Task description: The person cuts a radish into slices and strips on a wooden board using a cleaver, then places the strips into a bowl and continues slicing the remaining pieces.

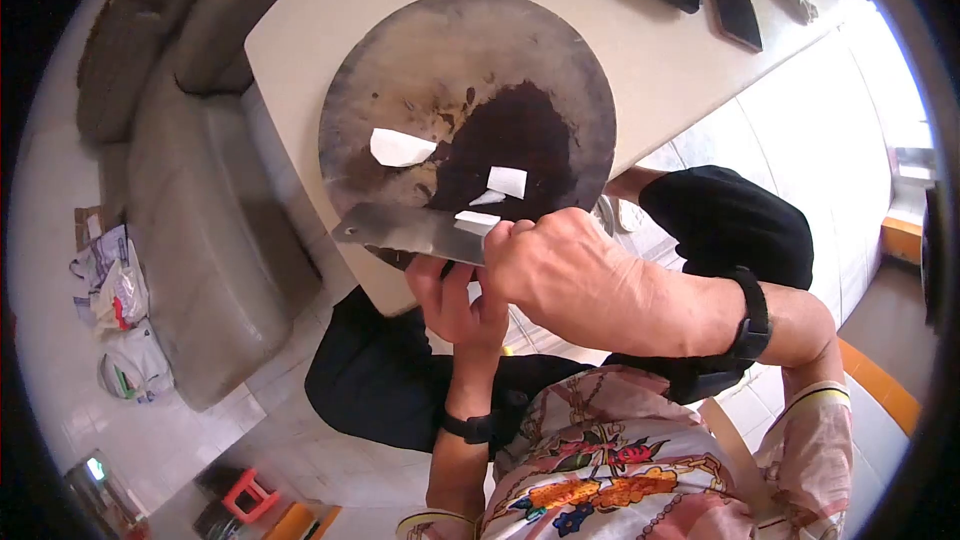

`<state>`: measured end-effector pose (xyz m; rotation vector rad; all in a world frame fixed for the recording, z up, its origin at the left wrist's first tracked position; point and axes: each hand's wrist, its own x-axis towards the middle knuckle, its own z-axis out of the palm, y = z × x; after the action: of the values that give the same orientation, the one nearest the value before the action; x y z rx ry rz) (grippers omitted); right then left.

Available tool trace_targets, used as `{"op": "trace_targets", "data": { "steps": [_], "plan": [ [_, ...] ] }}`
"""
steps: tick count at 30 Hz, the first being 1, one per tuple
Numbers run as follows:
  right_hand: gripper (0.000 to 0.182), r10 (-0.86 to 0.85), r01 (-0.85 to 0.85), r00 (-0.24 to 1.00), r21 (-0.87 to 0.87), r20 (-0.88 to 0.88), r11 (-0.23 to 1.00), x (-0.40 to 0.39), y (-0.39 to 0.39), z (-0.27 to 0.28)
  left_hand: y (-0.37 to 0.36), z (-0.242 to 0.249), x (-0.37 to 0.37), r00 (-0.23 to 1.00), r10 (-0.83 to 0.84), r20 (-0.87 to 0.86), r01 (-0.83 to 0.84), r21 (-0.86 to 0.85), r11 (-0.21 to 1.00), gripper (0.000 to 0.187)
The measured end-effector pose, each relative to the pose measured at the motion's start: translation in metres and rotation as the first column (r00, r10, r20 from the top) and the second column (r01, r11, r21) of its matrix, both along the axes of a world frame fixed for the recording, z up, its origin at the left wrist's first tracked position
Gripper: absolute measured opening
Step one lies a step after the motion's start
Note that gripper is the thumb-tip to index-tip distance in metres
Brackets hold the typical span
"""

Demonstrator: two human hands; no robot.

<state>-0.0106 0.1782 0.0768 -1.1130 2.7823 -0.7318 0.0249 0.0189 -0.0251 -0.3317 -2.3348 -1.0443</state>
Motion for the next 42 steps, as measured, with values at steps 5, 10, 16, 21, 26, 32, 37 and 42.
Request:
{"op": "trace_targets", "data": {
  "steps": [5,10,16,21,26,32,37,42],
  "plan": [
    [0.011,-0.194,0.203,0.978,-0.146,0.072,0.968,-0.002,0.020,-0.018,0.003,0.013,-0.004,0.995,-0.027,-0.097,0.010,-0.178,0.984,0.015],
    [0.014,-0.094,0.101,0.992,-0.069,0.089,0.993,0.016,0.027,0.005,-0.004,0.003,0.000,0.996,-0.017,-0.085,0.003,-0.162,0.987,0.020],
    [0.037,0.031,-0.035,0.998,0.069,0.050,0.997,0.028,0.024,0.012,-0.012,-0.010,0.009,1.000,0.004,-0.008,-0.005,-0.180,0.984,0.028],
    [0.045,0.078,-0.079,0.997,0.151,0.008,0.985,0.028,0.023,0.021,-0.015,-0.011,0.015,0.995,-0.021,0.099,0.032,-0.114,0.993,0.030],
    [0.050,0.090,-0.098,0.994,0.182,0.054,0.978,0.021,0.017,0.021,-0.015,-0.013,0.015,0.997,0.007,0.075,0.005,-0.151,0.989,0.030],
    [0.030,0.054,-0.059,0.995,0.060,0.078,0.996,0.011,0.007,0.015,-0.007,0.005,0.005,0.999,-0.019,0.030,0.022,-0.106,0.994,0.023],
    [0.019,0.034,-0.034,0.999,0.041,-0.018,0.999,0.005,-0.001,0.001,-0.004,0.005,0.002,0.999,-0.006,-0.033,0.002,-0.100,0.995,0.017],
    [0.013,-0.106,0.106,0.994,-0.115,0.013,0.988,-0.003,0.004,-0.013,-0.001,0.003,-0.001,0.994,-0.027,-0.109,0.016,-0.100,0.995,0.015]
  ]
}}
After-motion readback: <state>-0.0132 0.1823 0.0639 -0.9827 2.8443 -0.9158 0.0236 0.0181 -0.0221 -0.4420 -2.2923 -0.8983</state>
